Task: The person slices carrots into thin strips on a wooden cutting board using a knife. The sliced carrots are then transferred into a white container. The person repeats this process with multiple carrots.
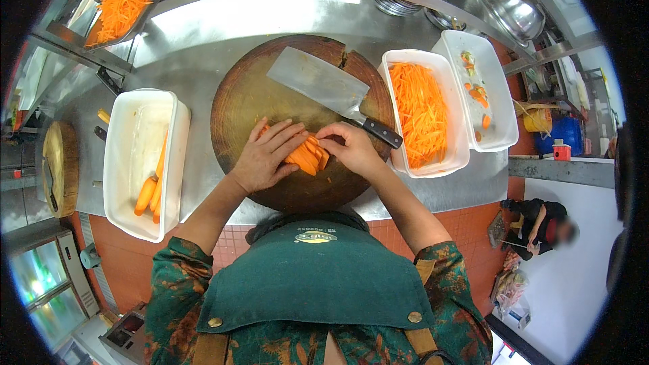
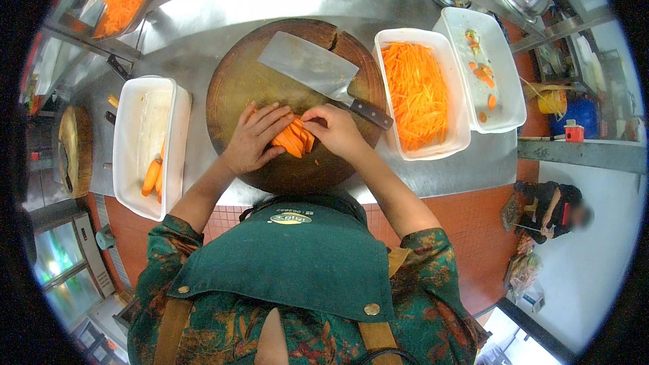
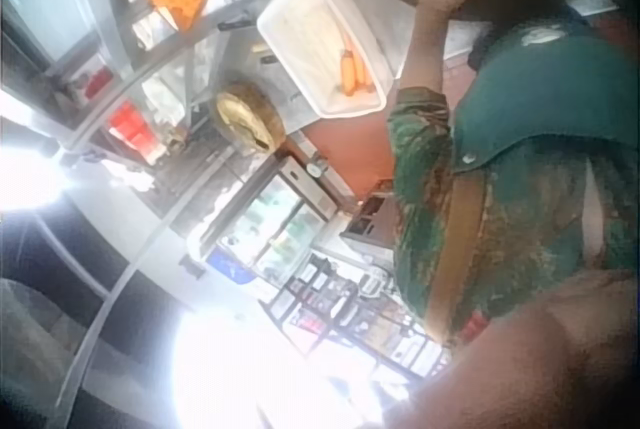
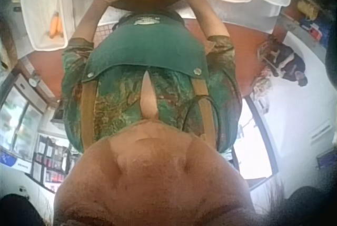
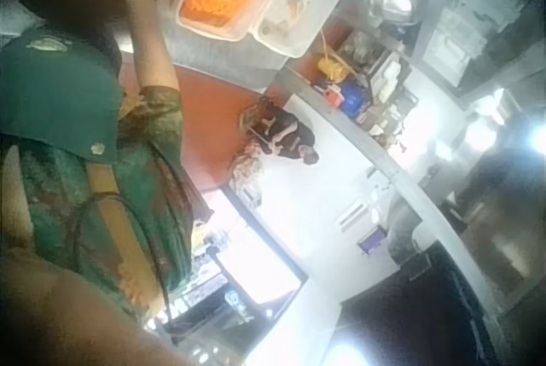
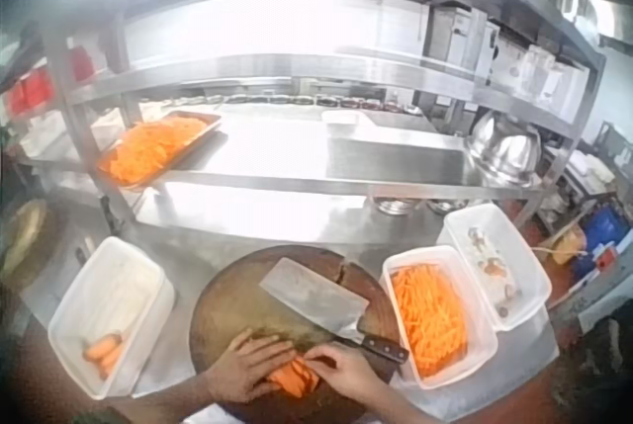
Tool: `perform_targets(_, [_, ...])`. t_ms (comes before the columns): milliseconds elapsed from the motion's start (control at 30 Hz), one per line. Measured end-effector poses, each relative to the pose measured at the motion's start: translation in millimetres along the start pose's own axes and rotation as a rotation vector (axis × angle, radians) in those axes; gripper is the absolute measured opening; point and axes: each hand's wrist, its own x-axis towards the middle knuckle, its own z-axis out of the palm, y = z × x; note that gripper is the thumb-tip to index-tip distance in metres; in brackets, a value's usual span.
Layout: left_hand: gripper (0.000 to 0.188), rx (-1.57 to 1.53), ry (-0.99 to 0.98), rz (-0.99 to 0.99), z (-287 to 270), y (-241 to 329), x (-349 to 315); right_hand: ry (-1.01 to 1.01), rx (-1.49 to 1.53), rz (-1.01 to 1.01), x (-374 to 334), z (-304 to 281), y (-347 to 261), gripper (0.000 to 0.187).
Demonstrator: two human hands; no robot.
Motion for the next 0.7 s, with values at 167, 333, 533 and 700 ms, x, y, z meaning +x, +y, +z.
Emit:
perform_targets(167, [0.066, 0.089, 0.011, 0.002, 5, -2, -3, 0.006, -0.163, 0.229, -31, 0, -18, 0.023])
perform_targets(333, [0.067, 0.112, 0.004, -0.001, 8, -1, -1, -0.073, -0.036, 0.227, -41, 7, -19, 0.025])
perform_targets(533, [0.065, 0.100, 0.066, 0.012, 9, -2, -2, -0.070, -0.055, 0.155, -28, 20, -11, 0.022])
perform_targets(700, [0.065, 0.128, 0.039, -0.014, 7, 1, -2, 0.087, -0.091, 0.230, -29, 15, -5, 0.016])
